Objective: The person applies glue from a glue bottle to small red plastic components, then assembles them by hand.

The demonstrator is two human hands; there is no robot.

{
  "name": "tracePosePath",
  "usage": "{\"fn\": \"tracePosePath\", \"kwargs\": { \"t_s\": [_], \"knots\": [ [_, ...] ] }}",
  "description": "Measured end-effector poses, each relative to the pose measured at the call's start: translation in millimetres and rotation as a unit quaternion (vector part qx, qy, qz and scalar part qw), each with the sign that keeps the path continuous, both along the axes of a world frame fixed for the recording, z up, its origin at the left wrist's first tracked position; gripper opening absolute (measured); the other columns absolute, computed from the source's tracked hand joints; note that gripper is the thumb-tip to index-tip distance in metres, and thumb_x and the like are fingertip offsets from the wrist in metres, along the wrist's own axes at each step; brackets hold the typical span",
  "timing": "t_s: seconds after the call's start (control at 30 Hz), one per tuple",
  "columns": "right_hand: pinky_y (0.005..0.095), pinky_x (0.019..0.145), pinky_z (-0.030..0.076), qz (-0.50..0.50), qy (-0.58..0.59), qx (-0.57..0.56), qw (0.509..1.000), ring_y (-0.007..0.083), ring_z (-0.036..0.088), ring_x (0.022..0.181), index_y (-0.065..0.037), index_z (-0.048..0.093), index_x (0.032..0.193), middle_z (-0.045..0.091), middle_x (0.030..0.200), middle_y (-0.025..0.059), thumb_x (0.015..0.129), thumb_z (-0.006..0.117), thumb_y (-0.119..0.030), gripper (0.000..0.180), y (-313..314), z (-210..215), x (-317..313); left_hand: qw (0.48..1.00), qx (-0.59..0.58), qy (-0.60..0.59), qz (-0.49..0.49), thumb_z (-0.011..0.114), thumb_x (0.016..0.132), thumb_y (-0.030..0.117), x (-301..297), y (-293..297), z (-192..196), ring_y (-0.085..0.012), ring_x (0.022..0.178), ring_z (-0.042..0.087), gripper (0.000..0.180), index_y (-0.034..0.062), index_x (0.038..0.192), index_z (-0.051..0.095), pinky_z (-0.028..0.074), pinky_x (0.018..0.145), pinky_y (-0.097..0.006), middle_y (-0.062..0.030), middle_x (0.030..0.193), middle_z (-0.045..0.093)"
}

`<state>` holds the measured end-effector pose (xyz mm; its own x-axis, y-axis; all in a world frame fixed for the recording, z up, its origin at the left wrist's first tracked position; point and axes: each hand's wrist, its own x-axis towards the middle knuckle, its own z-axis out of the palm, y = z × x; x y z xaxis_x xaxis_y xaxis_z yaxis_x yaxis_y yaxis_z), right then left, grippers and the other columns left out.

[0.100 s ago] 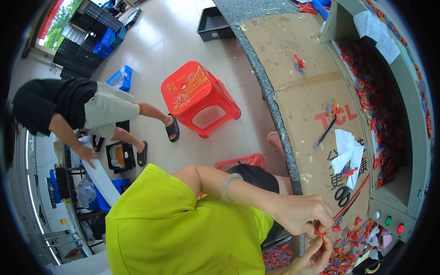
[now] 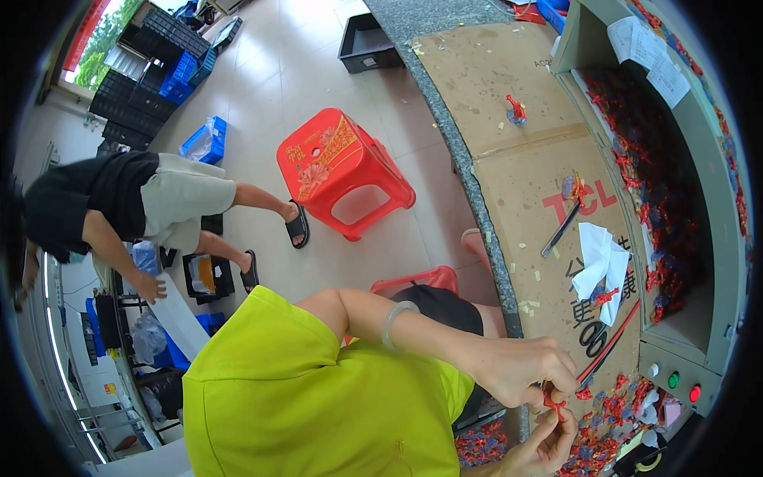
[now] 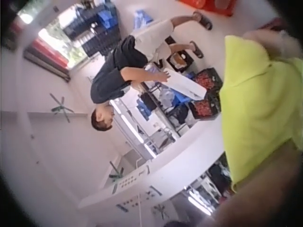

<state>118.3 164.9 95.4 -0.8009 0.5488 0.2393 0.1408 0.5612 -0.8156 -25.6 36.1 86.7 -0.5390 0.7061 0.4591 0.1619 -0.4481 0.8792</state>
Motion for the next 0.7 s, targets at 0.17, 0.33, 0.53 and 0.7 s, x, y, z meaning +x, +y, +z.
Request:
{"fn": "tracePosePath", "kwargs": {
  "t_s": [0.17, 0.33, 0.53, 0.7],
  "knots": [
    [0.0202, 0.060, 0.041, -0.003, -0.003, 0.002, 1.000, 0.0081, 0.052, 0.070, 0.004, 0.059, 0.103, 0.061, 0.083, 0.0061, 0.093, 0.055, -0.008, 0.016, 2.0, -1.9, 2.3, 1.000, -0.001, -0.007, -0.006, 0.065, 0.056, -0.007, 1.0, 0.8, -0.6, -0.0304, 0.063, 0.053, 0.019, -0.0029, 0.066, 0.049, 0.038, 0.053, -0.038, -0.0126, 0.064, 0.051],
    [0.0202, 0.061, 0.041, -0.003, -0.001, 0.006, 1.000, 0.0081, 0.052, 0.068, 0.004, 0.059, 0.103, 0.060, 0.082, 0.0060, 0.093, 0.054, -0.007, 0.016, -1.2, 0.6, 4.4, 1.000, 0.005, 0.001, -0.003, 0.065, 0.057, -0.008, 3.6, -1.1, 1.1, -0.0302, 0.063, 0.053, 0.019, -0.0030, 0.066, 0.049, 0.039, 0.053, -0.038, -0.0126, 0.065, 0.051],
    [0.0239, 0.064, 0.044, -0.023, 0.004, -0.048, 0.999, 0.0113, 0.054, 0.072, 0.006, 0.059, 0.099, 0.060, 0.083, 0.0071, 0.090, 0.055, -0.003, 0.013, -14.2, 10.4, 3.6, 0.999, -0.005, -0.008, -0.040, 0.065, 0.058, -0.008, 1.0, -6.0, 8.0, -0.0303, 0.062, 0.053, 0.018, -0.0037, 0.068, 0.051, 0.039, 0.052, -0.037, -0.0124, 0.065, 0.049],
    [0.0280, 0.069, 0.048, -0.024, 0.029, -0.026, 0.999, 0.0188, 0.057, 0.072, 0.008, 0.060, 0.087, 0.060, 0.079, 0.0127, 0.076, 0.058, 0.013, 0.012, -22.1, 19.3, -9.1, 0.998, -0.056, -0.023, -0.020, 0.070, 0.063, -0.007, -4.6, -8.0, 11.7, -0.0246, 0.066, 0.059, 0.018, -0.0035, 0.078, 0.060, 0.045, 0.056, -0.031, -0.0116, 0.074, 0.057]
  ]
}}
